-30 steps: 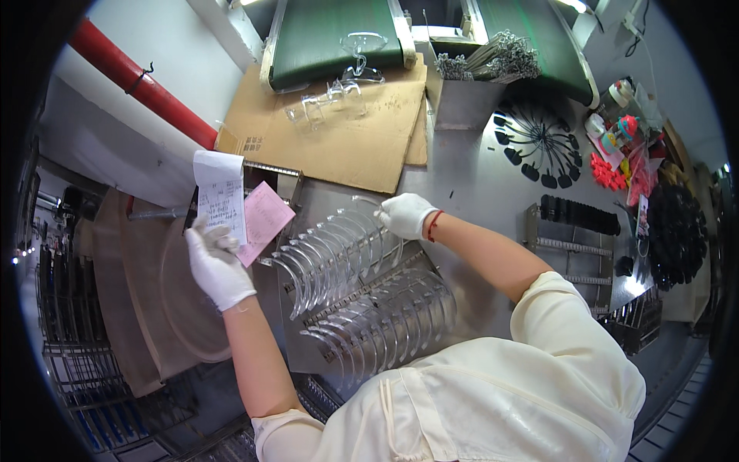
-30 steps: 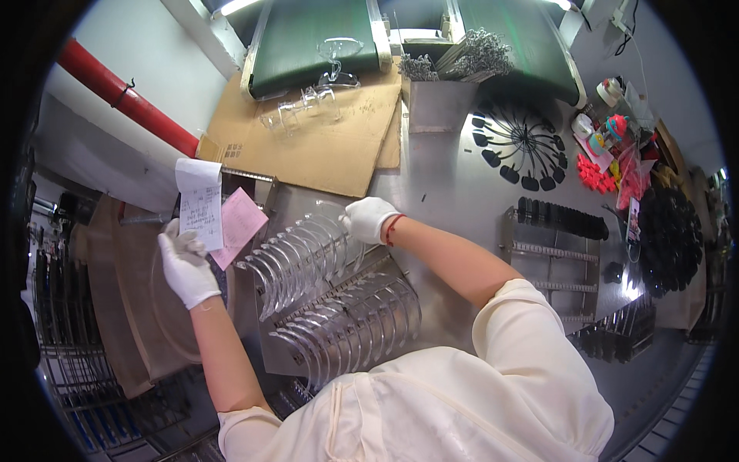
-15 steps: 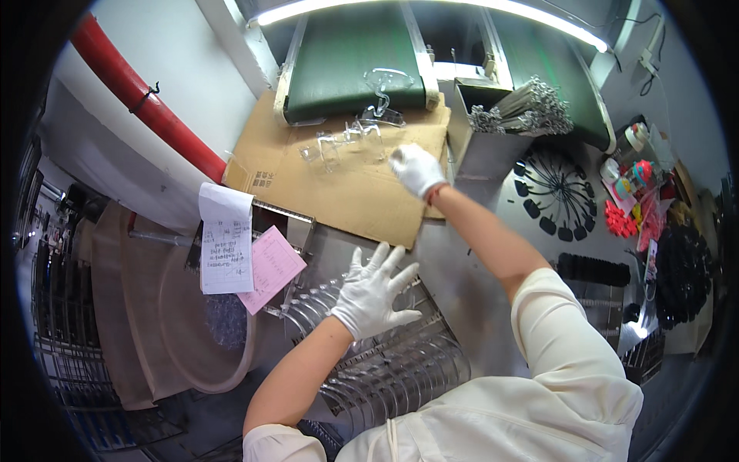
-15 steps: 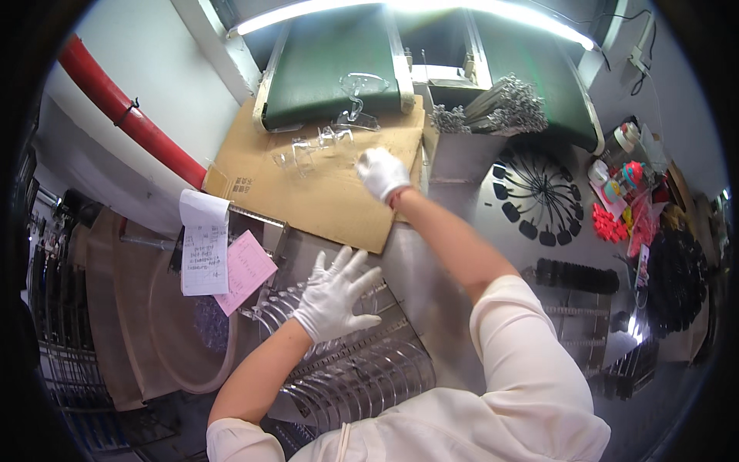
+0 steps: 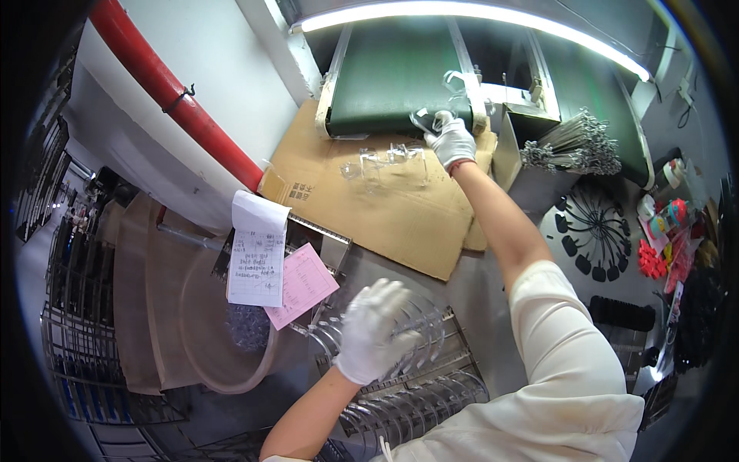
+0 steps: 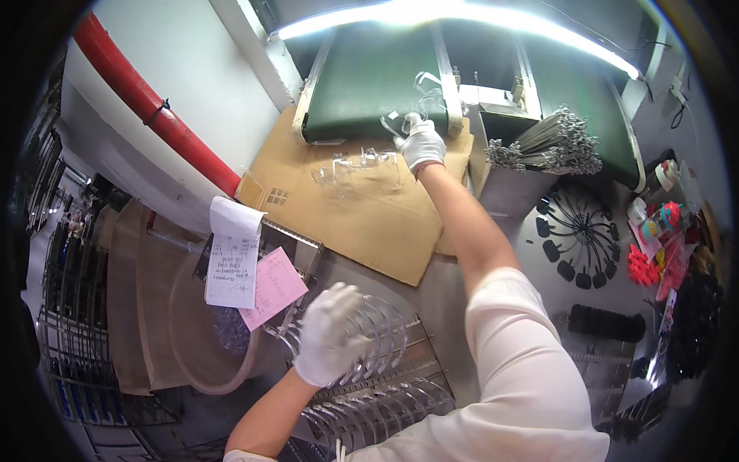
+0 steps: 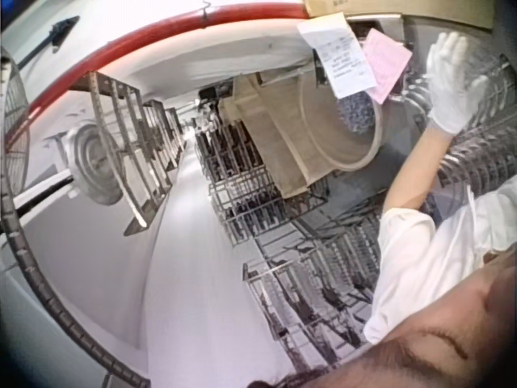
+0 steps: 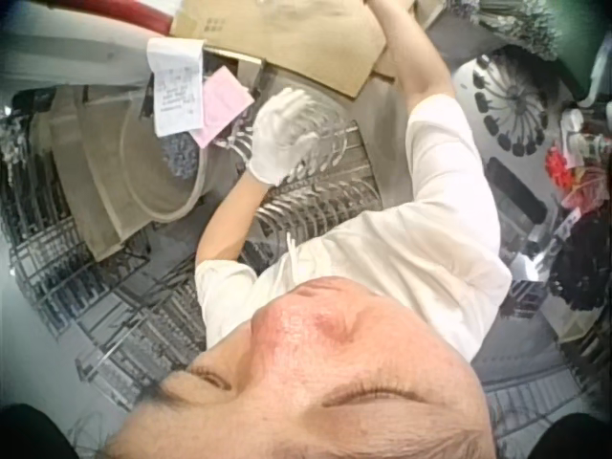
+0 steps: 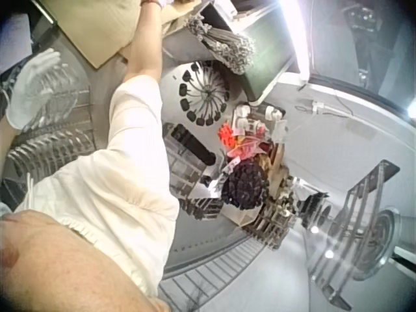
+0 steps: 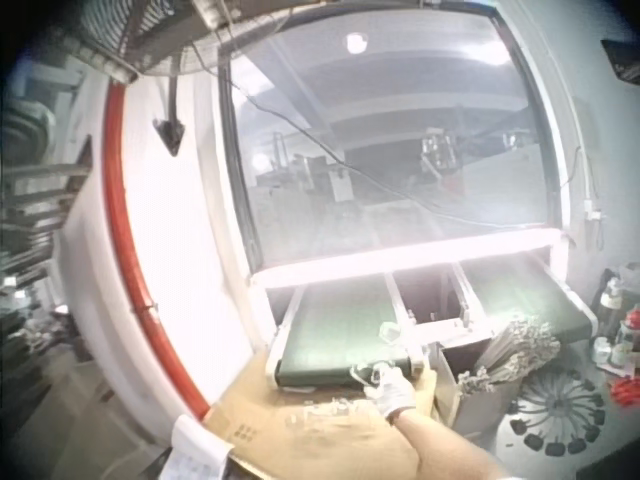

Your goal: The person repeatedly picks up black plastic components and places them into slots on a metal rack. They also handle clear plastic pieces and place them into a separate rack. The person moves between racks and the workbench, organizing components throughout the clip.

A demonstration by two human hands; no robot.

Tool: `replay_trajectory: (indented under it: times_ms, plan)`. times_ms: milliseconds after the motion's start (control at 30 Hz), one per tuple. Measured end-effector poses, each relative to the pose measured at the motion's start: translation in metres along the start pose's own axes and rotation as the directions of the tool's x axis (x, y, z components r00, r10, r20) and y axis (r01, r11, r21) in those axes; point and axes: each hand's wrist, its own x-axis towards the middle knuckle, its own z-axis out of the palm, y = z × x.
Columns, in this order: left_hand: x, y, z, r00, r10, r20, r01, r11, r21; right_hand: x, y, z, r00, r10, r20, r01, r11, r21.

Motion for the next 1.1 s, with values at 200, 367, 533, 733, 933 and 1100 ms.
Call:
replay_trajectory:
  times_ms: [200, 367, 533, 733, 933, 1100]
  plan:
    - [-0.009, 0.011, -0.007, 0.665, -0.746, -0.048, 0.466, 0.464, -0.754, -0.175, -0.048, -0.119, 0.882, -0.008, 0.471, -0.47, -0.052, 0.881]
    - [-0.013, 0.054, 0.007, 0.81, -0.577, 0.102, 0.423, 0.454, -0.784, -0.282, -0.073, -0.188, 0.646, -0.273, 0.713, -0.747, -0.037, 0.663]
    - [-0.026, 0.068, -0.005, 0.692, -0.69, 0.209, 0.611, 0.407, -0.679, -0.31, -0.039, -0.197, 0.844, -0.413, 0.343, 0.293, 0.89, 0.35]
    - [-0.049, 0.04, -0.031, 0.571, -0.814, 0.105, 0.521, 0.261, -0.813, -0.287, 0.026, -0.133, 0.604, 0.071, 0.794, -0.443, 0.858, 0.261]
    - [-0.059, 0.039, -0.035, 0.651, -0.741, 0.161, 0.508, 0.268, -0.819, -0.286, 0.01, -0.1, 0.567, -0.003, 0.824, 0.185, 0.975, -0.124]
    - [-0.055, 0.07, -0.033, 0.815, -0.576, 0.056, 0.484, 0.626, -0.611, -0.274, -0.02, -0.148, 0.582, 0.066, 0.81, -0.213, 0.974, 0.074]
